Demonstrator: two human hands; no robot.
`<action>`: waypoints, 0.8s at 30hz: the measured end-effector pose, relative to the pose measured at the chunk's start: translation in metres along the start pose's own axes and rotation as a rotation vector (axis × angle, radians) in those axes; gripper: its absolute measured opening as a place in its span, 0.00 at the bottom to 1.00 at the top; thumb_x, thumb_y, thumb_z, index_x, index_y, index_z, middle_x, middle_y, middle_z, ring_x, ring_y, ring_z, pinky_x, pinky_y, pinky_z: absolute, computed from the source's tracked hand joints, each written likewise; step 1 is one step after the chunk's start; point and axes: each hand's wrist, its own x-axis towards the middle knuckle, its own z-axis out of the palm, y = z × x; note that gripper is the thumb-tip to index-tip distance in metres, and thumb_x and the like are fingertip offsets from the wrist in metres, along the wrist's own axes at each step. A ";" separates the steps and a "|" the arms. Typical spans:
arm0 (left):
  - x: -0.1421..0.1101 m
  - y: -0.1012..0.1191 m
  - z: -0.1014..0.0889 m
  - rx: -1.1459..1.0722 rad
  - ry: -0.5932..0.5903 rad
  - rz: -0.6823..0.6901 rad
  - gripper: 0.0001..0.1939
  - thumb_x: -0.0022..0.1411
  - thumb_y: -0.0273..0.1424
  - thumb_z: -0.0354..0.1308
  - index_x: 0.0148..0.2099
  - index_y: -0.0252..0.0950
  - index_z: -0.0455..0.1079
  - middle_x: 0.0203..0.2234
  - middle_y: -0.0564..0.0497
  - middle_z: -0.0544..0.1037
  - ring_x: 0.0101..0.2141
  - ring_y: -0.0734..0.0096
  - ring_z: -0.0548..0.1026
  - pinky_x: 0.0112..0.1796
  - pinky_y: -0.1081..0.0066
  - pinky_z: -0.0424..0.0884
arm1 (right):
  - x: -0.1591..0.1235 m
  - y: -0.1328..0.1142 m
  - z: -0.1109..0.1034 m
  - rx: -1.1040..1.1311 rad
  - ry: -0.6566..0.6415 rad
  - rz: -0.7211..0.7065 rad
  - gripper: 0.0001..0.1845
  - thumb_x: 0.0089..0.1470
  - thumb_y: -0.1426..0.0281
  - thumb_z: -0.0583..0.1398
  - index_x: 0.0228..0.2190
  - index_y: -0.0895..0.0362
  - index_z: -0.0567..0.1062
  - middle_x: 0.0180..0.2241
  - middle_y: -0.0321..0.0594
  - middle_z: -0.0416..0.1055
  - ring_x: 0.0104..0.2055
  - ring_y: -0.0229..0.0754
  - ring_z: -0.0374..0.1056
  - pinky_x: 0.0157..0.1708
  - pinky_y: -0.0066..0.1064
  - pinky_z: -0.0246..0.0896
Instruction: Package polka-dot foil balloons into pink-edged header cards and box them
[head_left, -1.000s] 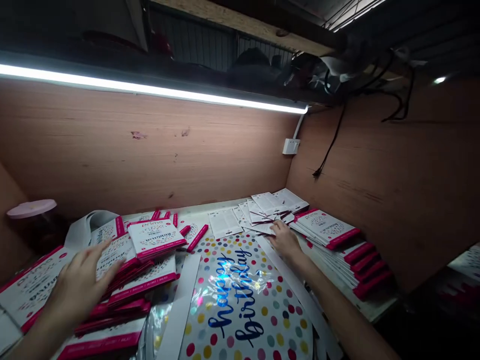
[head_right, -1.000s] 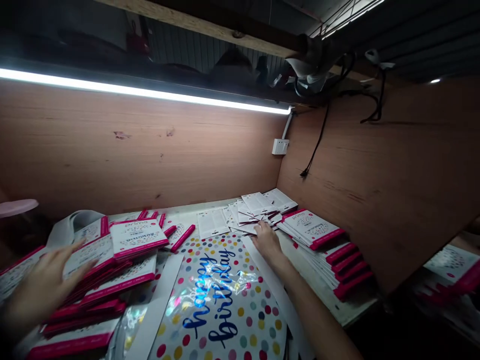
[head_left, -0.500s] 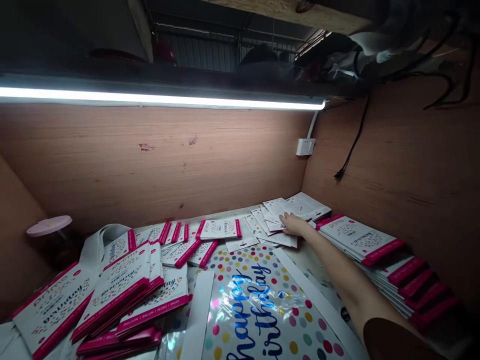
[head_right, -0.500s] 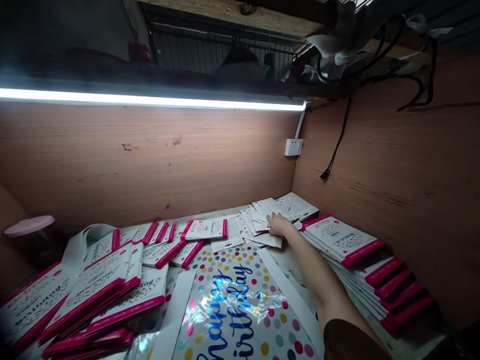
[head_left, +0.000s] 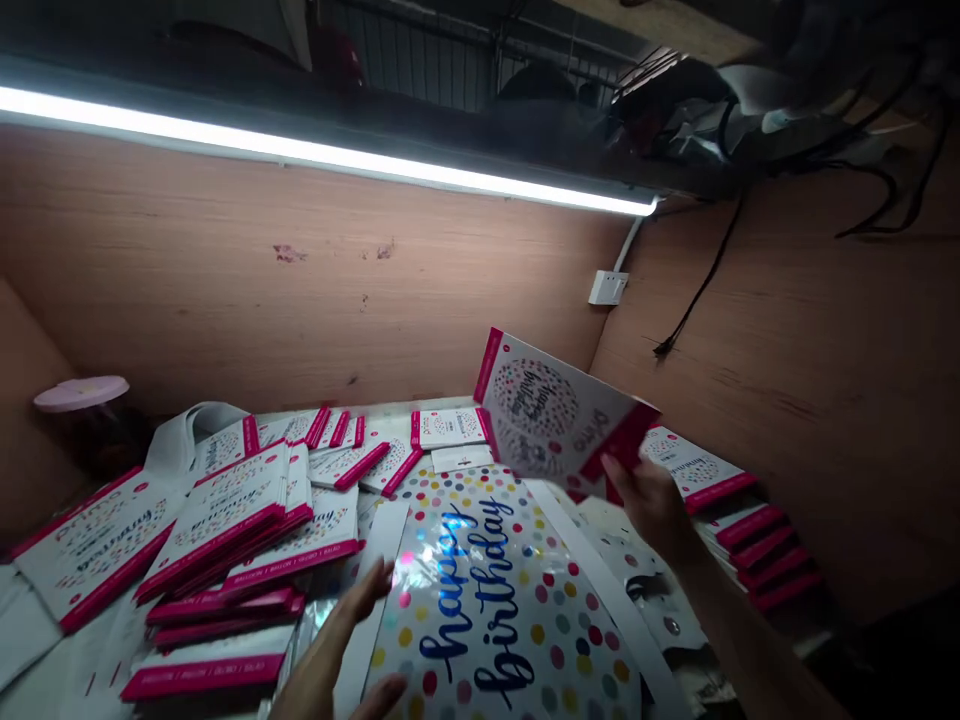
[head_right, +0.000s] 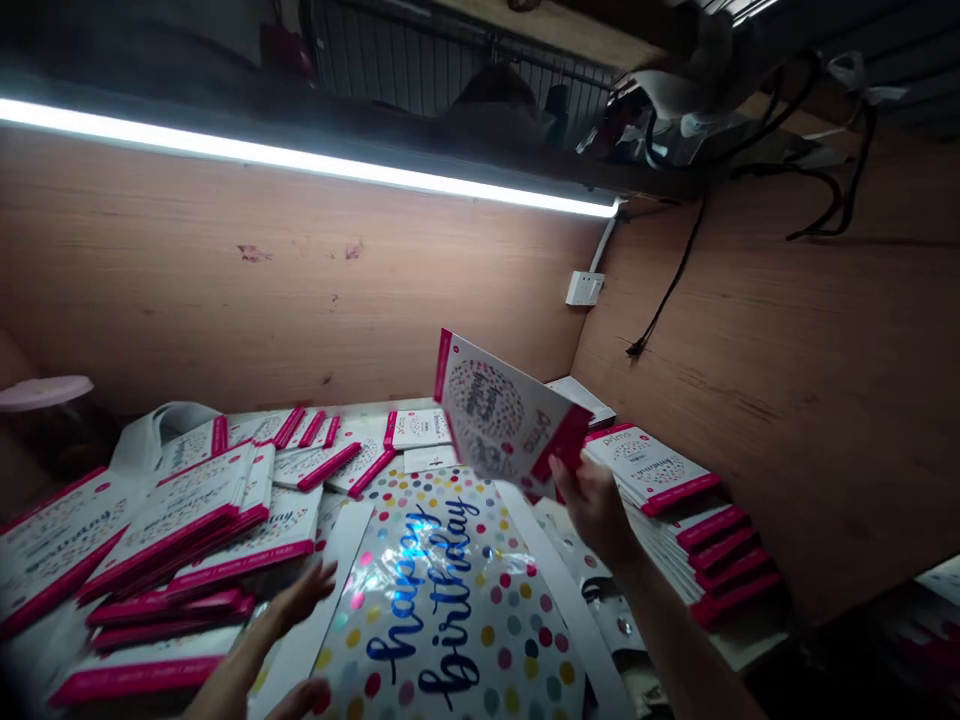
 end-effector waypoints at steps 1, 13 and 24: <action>0.001 0.005 0.008 -0.062 -0.016 -0.039 0.39 0.62 0.45 0.58 0.70 0.55 0.45 0.65 0.49 0.61 0.61 0.52 0.65 0.59 0.55 0.65 | -0.029 -0.005 -0.001 0.163 0.013 0.026 0.23 0.67 0.60 0.48 0.24 0.57 0.68 0.19 0.37 0.68 0.22 0.39 0.67 0.25 0.27 0.63; -0.023 0.006 0.066 -0.325 -0.184 -0.127 0.46 0.50 0.33 0.70 0.65 0.42 0.50 0.63 0.40 0.57 0.62 0.48 0.59 0.60 0.50 0.60 | -0.191 -0.054 0.031 0.801 -0.198 0.363 0.22 0.56 0.57 0.61 0.51 0.49 0.73 0.48 0.44 0.76 0.57 0.54 0.67 0.57 0.51 0.62; -0.013 0.007 0.074 -0.237 -0.236 -0.088 0.18 0.60 0.28 0.57 0.52 0.39 0.61 0.47 0.44 0.70 0.48 0.58 0.72 0.51 0.58 0.70 | -0.186 -0.051 0.049 0.829 -0.081 0.362 0.13 0.46 0.58 0.68 0.35 0.50 0.81 0.36 0.43 0.79 0.43 0.57 0.75 0.47 0.53 0.71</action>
